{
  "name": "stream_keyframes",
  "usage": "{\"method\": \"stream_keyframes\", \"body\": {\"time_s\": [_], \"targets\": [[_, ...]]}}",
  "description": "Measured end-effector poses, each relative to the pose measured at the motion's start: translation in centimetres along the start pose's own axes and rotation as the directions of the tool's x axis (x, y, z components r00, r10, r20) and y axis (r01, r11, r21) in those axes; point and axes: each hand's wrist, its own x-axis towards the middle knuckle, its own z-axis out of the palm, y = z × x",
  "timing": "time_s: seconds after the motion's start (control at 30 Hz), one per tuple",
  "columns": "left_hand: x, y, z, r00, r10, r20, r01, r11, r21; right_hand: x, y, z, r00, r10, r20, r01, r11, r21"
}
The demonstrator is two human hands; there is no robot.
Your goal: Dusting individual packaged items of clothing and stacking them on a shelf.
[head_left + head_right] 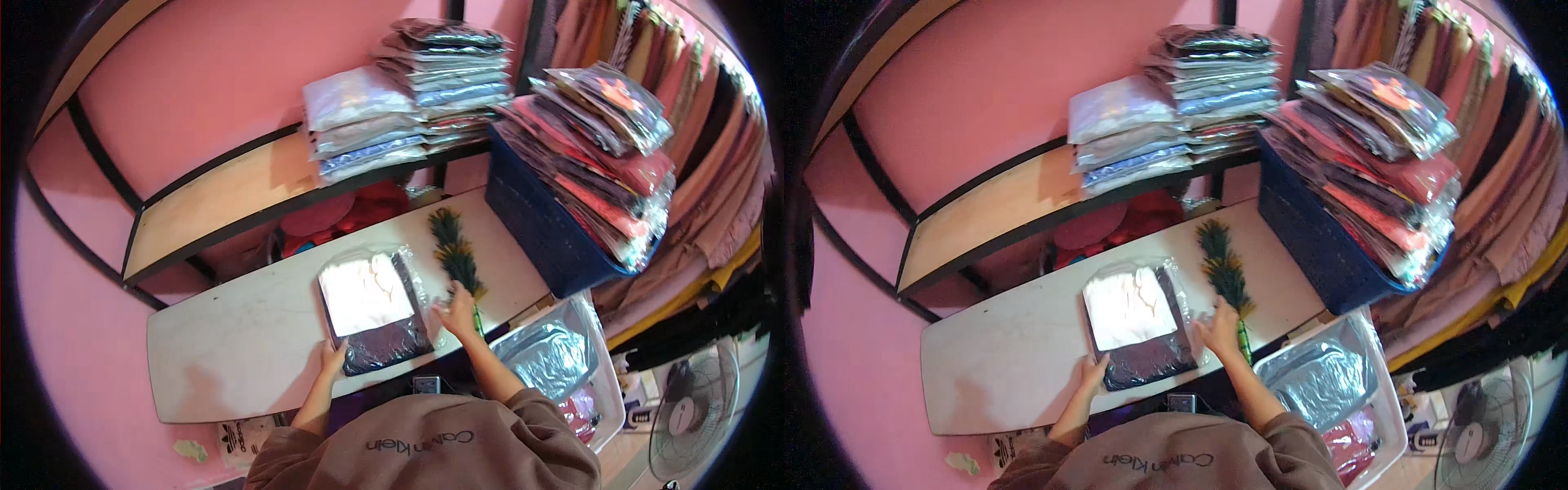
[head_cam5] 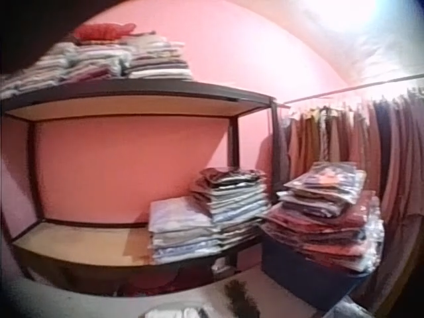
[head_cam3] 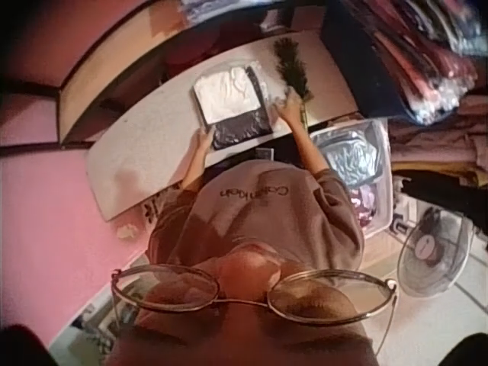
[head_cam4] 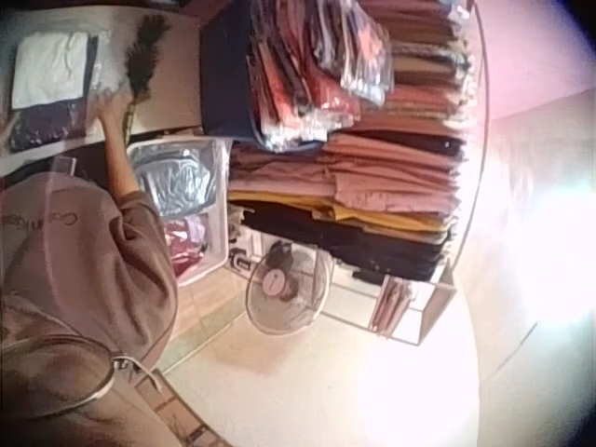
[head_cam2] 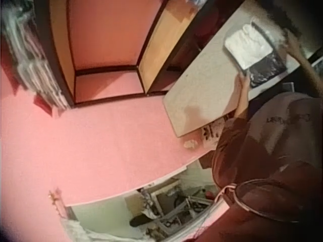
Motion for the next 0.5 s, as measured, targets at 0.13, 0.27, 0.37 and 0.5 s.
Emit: {"method": "stream_keyframes", "body": {"time_s": [0.13, 0.27, 0.37, 0.5], "targets": [[-1.1, -4.9, -0.4, 0.997, 0.027, -0.072, -0.039, 0.984, -0.173, -2.9, 2.1, -1.2, 0.982, 0.145, -0.122, -0.175, 0.943, -0.284], [-1.8, -3.7, 0.0, 0.998, -0.029, -0.054, 0.023, 0.995, -0.098, -3.3, 8.1, 0.1, 0.928, 0.363, 0.087, -0.322, 0.896, -0.307], [-2.5, -4.3, -0.2, 0.999, -0.027, -0.039, 0.023, 0.995, -0.102, -2.6, 8.4, 0.1, 0.949, 0.287, 0.133, -0.242, 0.930, -0.278], [-3.8, -4.6, -0.5, 0.997, 0.068, -0.042, -0.076, 0.969, -0.234, -2.6, 2.2, -1.0, 0.976, 0.101, 0.193, -0.075, 0.988, -0.138]]}}
